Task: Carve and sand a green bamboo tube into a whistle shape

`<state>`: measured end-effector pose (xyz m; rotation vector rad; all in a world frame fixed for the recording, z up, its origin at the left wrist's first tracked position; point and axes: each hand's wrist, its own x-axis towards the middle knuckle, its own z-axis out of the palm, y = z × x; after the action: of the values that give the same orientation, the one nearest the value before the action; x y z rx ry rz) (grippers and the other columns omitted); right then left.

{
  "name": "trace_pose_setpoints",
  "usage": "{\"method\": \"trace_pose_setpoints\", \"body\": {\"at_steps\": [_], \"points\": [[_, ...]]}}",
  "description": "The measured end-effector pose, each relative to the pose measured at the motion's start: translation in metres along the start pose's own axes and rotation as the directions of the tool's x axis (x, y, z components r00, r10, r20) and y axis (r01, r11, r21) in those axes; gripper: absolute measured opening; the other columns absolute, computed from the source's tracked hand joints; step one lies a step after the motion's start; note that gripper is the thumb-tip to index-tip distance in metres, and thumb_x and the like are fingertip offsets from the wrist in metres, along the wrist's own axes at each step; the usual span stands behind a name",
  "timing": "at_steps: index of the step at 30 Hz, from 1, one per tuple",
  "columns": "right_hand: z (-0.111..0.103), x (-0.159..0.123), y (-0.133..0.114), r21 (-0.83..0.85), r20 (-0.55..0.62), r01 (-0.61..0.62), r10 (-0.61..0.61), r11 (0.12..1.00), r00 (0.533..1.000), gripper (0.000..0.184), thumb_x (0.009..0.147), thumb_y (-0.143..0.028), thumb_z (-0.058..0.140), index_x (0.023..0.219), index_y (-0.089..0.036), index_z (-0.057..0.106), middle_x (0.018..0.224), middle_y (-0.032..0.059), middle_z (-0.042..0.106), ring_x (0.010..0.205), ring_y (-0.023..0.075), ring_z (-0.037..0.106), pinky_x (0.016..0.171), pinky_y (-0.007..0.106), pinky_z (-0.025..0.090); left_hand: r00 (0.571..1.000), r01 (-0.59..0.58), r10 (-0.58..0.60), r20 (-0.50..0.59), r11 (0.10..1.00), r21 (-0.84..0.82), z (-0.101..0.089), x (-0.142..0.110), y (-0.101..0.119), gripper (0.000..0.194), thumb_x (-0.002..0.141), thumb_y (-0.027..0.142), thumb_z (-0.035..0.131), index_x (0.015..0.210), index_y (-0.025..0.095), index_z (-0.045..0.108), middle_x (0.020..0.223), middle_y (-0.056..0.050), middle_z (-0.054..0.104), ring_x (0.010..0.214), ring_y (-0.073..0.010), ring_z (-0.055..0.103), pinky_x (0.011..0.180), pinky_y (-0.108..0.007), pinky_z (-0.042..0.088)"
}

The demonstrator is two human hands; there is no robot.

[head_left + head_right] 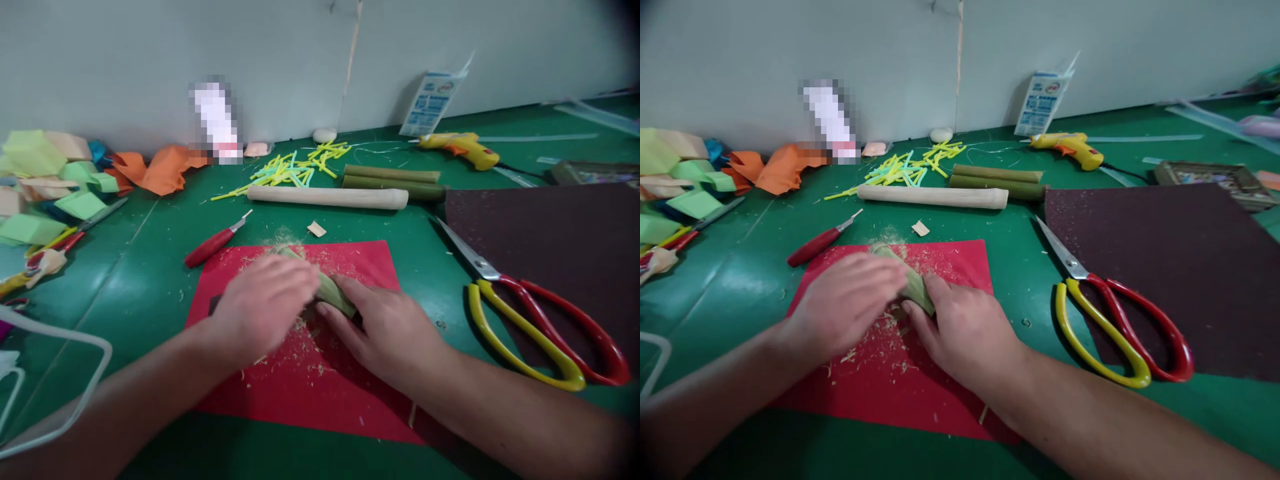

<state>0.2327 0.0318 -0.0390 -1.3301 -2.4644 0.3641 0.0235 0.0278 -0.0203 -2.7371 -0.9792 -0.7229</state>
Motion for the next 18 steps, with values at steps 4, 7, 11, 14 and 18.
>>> {"method": "trace_pose_setpoints", "body": {"at_steps": [4,7,11,14,18], "points": [[-0.0003,-0.0005,-0.0004,0.001,-0.003,0.011,-0.011,1.000,1.000,0.036,0.092,-0.041,0.043,0.108,-0.016,0.064,0.078,0.0067,0.074,0.062,0.0239,0.068,0.050,0.031,0.037,0.999,0.048,-0.048,-0.013,0.998,0.035,-0.0017,-0.0005,-0.0012,0.025,0.093,0.011,0.047,0.107,0.008,0.067,0.112,-0.012,0.072,0.109,-0.0218,0.065,0.096,-0.039,0.051],[-0.0007,-0.0006,-0.0010,0.008,0.012,-0.001,0.001,1.000,1.000,0.036,0.093,-0.040,0.042,0.109,-0.017,0.063,0.079,0.0063,0.074,0.062,0.0231,0.068,0.051,0.030,0.037,1.000,0.010,-0.010,0.021,1.000,0.013,-0.0028,-0.0019,-0.0017,0.027,0.094,0.011,0.045,0.109,0.010,0.067,0.116,-0.010,0.071,0.112,-0.0198,0.064,0.102,-0.039,0.048],[-0.0014,-0.0005,-0.0012,-0.017,0.004,0.006,-0.006,1.000,1.000,0.036,0.092,-0.042,0.043,0.108,-0.016,0.063,0.076,0.0067,0.073,0.062,0.0230,0.067,0.051,0.030,0.036,0.998,0.060,-0.060,-0.001,0.995,0.074,-0.0025,-0.0014,-0.0017,0.025,0.094,0.012,0.046,0.107,0.009,0.068,0.112,-0.011,0.072,0.108,-0.0205,0.066,0.104,-0.041,0.047],[-0.0015,-0.0004,-0.0009,-0.001,-0.005,0.007,-0.007,1.000,1.000,0.032,0.092,-0.040,0.043,0.101,-0.018,0.063,0.076,0.0059,0.073,0.061,0.0214,0.066,0.051,0.029,0.036,0.999,0.017,-0.018,0.030,0.999,0.031,-0.0026,-0.0005,-0.0020,0.025,0.094,0.012,0.045,0.107,0.010,0.067,0.113,-0.009,0.072,0.108,-0.0201,0.066,0.105,-0.040,0.047],[-0.0009,-0.0013,-0.0009,-0.003,-0.009,0.012,-0.012,1.000,1.000,0.031,0.092,-0.040,0.044,0.104,-0.018,0.062,0.077,0.0054,0.073,0.061,0.0204,0.066,0.051,0.029,0.035,0.998,0.055,-0.056,0.011,0.997,0.063,-0.0035,-0.0007,-0.0022,0.026,0.093,0.011,0.045,0.106,0.008,0.068,0.112,-0.011,0.072,0.108,-0.0209,0.066,0.105,-0.042,0.047]]}}
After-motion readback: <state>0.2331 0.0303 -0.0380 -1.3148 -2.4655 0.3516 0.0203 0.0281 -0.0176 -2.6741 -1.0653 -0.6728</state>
